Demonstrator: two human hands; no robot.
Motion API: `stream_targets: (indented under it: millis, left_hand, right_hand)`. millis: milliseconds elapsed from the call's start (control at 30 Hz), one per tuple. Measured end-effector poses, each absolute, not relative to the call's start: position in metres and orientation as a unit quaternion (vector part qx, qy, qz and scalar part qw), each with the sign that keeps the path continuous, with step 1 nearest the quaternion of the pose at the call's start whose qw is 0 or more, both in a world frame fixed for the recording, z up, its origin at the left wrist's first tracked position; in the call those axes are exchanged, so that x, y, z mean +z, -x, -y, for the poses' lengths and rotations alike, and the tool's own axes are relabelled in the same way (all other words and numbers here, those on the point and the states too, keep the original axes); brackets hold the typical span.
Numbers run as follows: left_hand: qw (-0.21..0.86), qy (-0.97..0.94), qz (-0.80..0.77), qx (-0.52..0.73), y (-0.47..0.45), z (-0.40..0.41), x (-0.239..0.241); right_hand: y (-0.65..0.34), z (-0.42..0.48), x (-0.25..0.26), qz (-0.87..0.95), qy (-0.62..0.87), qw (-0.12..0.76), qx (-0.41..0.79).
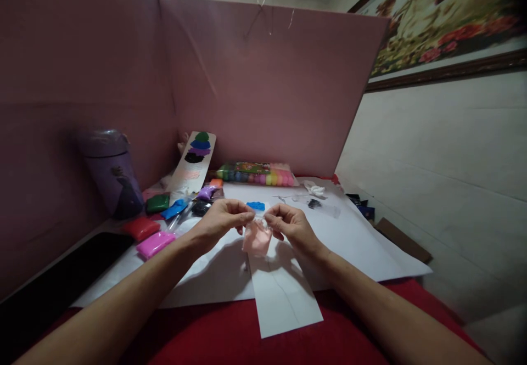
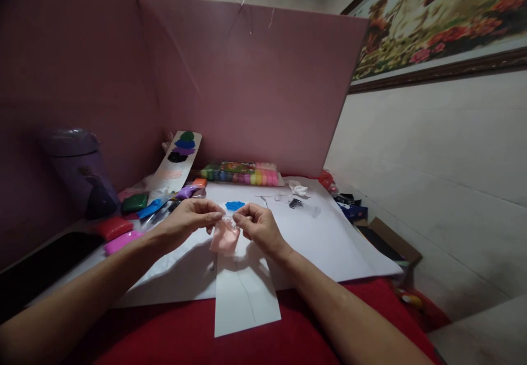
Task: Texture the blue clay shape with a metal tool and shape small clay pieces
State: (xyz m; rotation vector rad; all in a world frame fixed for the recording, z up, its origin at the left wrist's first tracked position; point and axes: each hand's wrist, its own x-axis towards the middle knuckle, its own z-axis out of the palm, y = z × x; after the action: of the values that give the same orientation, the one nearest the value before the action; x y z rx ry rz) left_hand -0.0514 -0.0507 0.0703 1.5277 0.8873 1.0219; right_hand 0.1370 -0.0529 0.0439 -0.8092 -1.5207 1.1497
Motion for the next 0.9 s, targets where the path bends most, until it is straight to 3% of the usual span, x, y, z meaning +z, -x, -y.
stream_targets:
  millis: [667,900]
  left_hand:
    - [0.536,-0.630,-0.347,0.441,0.0477,0.0492,0.0632]
    - [0.484,-0.660,-0.380,0.430,0.0453,0.0532,0.0659]
  right_hand:
    - [-0.1393,0.0518,0.0454,0.633,0.351,0.494,0.481]
    - [-0.1381,0.0544,0.0475,0.637,0.351,0.488,0.482]
